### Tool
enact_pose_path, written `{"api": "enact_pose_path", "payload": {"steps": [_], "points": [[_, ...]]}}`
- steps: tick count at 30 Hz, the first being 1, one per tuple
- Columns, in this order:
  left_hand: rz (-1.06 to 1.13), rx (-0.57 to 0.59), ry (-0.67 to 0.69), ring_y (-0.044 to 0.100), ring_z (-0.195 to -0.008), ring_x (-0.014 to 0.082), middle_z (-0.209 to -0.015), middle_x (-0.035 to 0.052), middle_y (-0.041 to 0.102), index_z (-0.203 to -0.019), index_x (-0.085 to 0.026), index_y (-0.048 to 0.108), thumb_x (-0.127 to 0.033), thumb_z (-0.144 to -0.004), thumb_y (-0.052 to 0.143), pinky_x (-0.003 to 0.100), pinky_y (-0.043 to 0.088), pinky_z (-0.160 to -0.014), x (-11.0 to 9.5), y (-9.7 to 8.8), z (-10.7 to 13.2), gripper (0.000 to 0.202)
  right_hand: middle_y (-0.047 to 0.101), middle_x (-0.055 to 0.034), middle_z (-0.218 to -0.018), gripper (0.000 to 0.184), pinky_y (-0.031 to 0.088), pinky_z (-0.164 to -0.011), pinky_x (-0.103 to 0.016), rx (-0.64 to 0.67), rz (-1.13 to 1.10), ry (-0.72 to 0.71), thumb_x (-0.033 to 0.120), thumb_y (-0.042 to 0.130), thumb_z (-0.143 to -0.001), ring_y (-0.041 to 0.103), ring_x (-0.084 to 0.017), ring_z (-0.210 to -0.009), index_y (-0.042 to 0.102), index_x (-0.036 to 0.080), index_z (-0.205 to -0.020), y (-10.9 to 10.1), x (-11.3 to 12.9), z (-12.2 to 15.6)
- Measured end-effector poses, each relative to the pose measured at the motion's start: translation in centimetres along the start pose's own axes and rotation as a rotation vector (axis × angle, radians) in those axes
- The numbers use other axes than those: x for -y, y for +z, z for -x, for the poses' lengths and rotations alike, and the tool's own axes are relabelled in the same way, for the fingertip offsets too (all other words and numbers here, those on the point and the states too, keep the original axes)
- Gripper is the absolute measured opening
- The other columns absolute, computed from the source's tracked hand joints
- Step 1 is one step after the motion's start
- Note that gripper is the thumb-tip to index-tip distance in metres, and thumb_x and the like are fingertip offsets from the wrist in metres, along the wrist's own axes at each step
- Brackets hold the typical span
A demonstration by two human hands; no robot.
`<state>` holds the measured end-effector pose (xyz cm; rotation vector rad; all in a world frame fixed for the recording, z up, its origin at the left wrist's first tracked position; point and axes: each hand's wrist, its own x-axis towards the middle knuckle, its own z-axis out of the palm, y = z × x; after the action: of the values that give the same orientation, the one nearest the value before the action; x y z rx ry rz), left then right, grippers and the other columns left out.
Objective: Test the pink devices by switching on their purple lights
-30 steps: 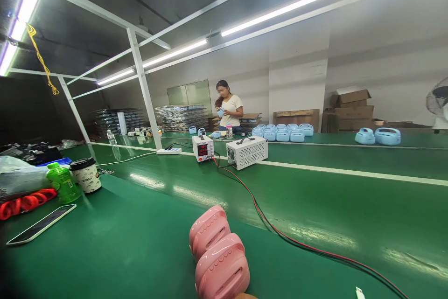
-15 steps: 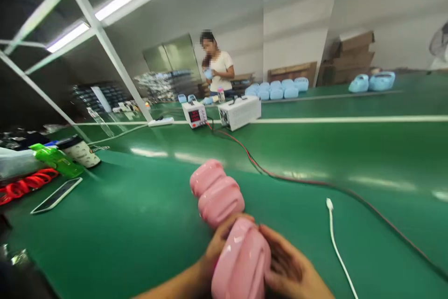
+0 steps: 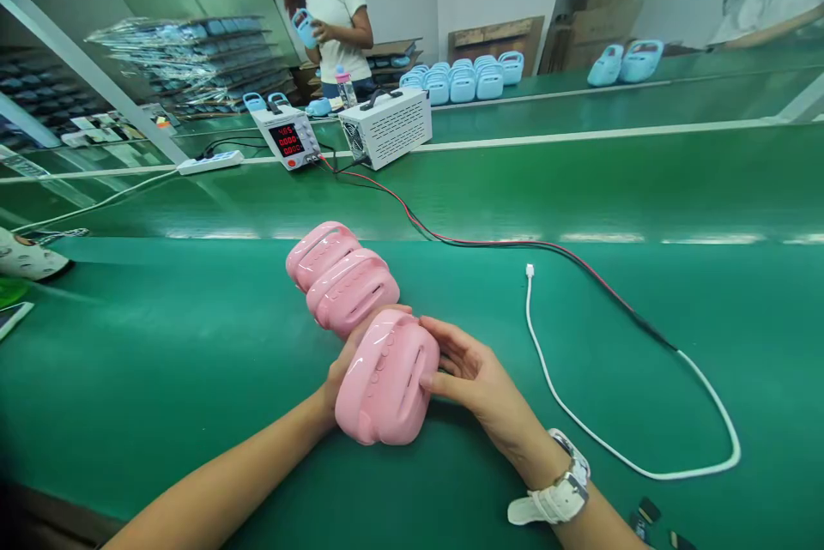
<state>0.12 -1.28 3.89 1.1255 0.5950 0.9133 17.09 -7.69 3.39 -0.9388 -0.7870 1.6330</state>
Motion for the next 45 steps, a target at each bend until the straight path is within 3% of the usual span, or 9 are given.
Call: {"api": "enact_pose_path", "payload": {"steps": [8, 22, 35, 45], "points": [[-0.046, 0.049, -0.044, 0.051, -0.103, 0.0254, -0.111, 0.0049, 0.06, -0.112, -0.02, 0.061, -0.033, -0.072, 0.063, 0.034, 0.039, -0.093, 1.4, -0.9, -0.3, 0.042, 0.055, -0.0057, -0.131, 0.058, 0.037, -0.106, -0.04, -0.012, 0.028, -0.019, 0.03, 0.083, -0.065, 0.048, -0.026, -0.123, 0.06, 0.026, -0.118, 0.4, 0.1, 0.2], [-0.025, 0.053, -0.043, 0.053, -0.093, 0.0218, -0.103, 0.0029, 0.061, -0.108, -0.02, 0.062, -0.03, -0.068, 0.063, 0.032, 0.04, -0.089, 0.6, -0.3, -0.3, 0.041, 0.056, -0.0051, -0.13, 0.056, 0.037, -0.105, -0.038, -0.022, 0.023, -0.012, 0.028, 0.083, -0.066, 0.049, -0.025, -0.122, 0.06, 0.026, -0.117, 0.5, 0.0, 0.2], [-0.053, 0.039, -0.017, 0.051, -0.11, 0.027, -0.112, 0.0038, 0.061, -0.11, -0.02, 0.06, -0.025, -0.07, 0.062, 0.036, 0.035, -0.101, 1.1, -0.3, 0.1, 0.04, 0.057, -0.0063, -0.129, 0.057, 0.036, -0.105, -0.04, -0.065, 0.014, 0.002, 0.029, 0.083, -0.062, 0.05, -0.026, -0.12, 0.06, 0.024, -0.114, 0.9, 0.4, 0.5], [-0.033, 0.033, -0.018, 0.051, -0.114, 0.0289, -0.114, 0.0036, 0.061, -0.109, -0.022, 0.061, -0.025, -0.069, 0.064, 0.039, 0.035, -0.103, 1.2, -0.2, 0.2, 0.041, 0.057, -0.0052, -0.126, 0.057, 0.035, -0.103, -0.039, -0.085, 0.016, 0.01, 0.029, 0.084, -0.062, 0.049, -0.025, -0.118, 0.06, 0.026, -0.113, 1.2, 0.4, 0.7]]}}
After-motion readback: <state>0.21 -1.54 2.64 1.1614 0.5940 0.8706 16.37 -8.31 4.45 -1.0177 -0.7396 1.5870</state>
